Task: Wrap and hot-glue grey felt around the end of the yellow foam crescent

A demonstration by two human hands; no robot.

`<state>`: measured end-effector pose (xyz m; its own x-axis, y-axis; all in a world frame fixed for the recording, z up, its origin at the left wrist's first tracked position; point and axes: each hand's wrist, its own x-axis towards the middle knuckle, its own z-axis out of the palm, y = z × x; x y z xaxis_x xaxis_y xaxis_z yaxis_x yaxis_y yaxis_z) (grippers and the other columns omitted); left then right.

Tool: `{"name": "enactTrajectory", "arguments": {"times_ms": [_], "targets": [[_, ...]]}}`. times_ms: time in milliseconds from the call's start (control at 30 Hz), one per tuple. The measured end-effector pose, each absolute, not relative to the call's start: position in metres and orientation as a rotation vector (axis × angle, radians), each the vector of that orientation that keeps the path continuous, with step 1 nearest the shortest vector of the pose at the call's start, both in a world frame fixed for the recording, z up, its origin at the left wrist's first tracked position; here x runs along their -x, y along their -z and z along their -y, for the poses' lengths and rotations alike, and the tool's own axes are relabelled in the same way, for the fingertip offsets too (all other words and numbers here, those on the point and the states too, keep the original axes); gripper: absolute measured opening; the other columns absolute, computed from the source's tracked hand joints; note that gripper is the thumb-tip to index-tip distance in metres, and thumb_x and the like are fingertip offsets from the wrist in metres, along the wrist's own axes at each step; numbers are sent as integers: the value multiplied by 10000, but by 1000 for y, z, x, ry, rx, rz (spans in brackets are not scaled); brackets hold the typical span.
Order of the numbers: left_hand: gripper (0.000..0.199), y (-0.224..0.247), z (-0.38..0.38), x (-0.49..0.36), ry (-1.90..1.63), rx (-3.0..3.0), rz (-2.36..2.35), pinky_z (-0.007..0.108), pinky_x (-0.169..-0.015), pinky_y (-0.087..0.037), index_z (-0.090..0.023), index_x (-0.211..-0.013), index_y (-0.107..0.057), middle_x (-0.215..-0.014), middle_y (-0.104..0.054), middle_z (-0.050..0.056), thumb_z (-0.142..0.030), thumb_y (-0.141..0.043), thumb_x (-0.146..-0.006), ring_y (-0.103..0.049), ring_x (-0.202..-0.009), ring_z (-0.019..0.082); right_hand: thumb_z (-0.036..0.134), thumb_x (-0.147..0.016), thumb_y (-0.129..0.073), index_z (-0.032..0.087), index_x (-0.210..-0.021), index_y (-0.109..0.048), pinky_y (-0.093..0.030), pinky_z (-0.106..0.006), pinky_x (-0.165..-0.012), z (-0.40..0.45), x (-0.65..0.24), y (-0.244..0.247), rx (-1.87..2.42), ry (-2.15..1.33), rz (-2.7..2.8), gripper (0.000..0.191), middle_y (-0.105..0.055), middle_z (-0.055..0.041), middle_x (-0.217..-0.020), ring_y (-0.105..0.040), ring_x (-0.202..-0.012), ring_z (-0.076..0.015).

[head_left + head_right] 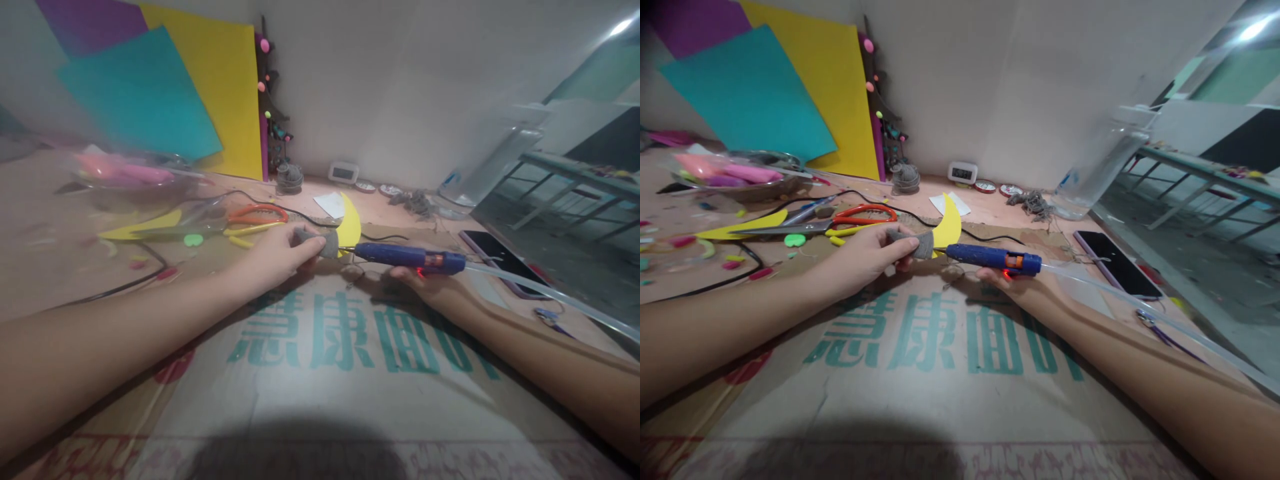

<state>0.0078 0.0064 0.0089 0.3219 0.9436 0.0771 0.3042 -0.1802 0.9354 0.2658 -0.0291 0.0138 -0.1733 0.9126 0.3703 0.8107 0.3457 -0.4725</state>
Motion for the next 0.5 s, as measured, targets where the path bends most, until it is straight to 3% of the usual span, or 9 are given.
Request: {"name": "enactTrajectory", "arguments": {"times_ms": [300, 500], "targets": [[200, -8, -7, -8, -908, -1672, -1104, 175, -412, -329, -190, -781, -534, -592, -559, -55, -375, -562, -853, -459, -431, 68, 431, -827, -627, 278, -886, -649, -549, -375, -649, 32, -265, -20, 1451, -253, 2073, 165, -694, -26, -811, -672, -759, -252], [205, -7, -6, -8, -895, -1648, -1106, 177, -378, -305, -191, -797, -534, -589, -558, -56, -385, -566, -856, -429, -396, 60, 442, -821, -637, 263, -751, -588, -530, -391, -634, 31, -270, -14, 1498, -116, 2085, 198, -632, -30, -728, -637, -721, -255]]}}
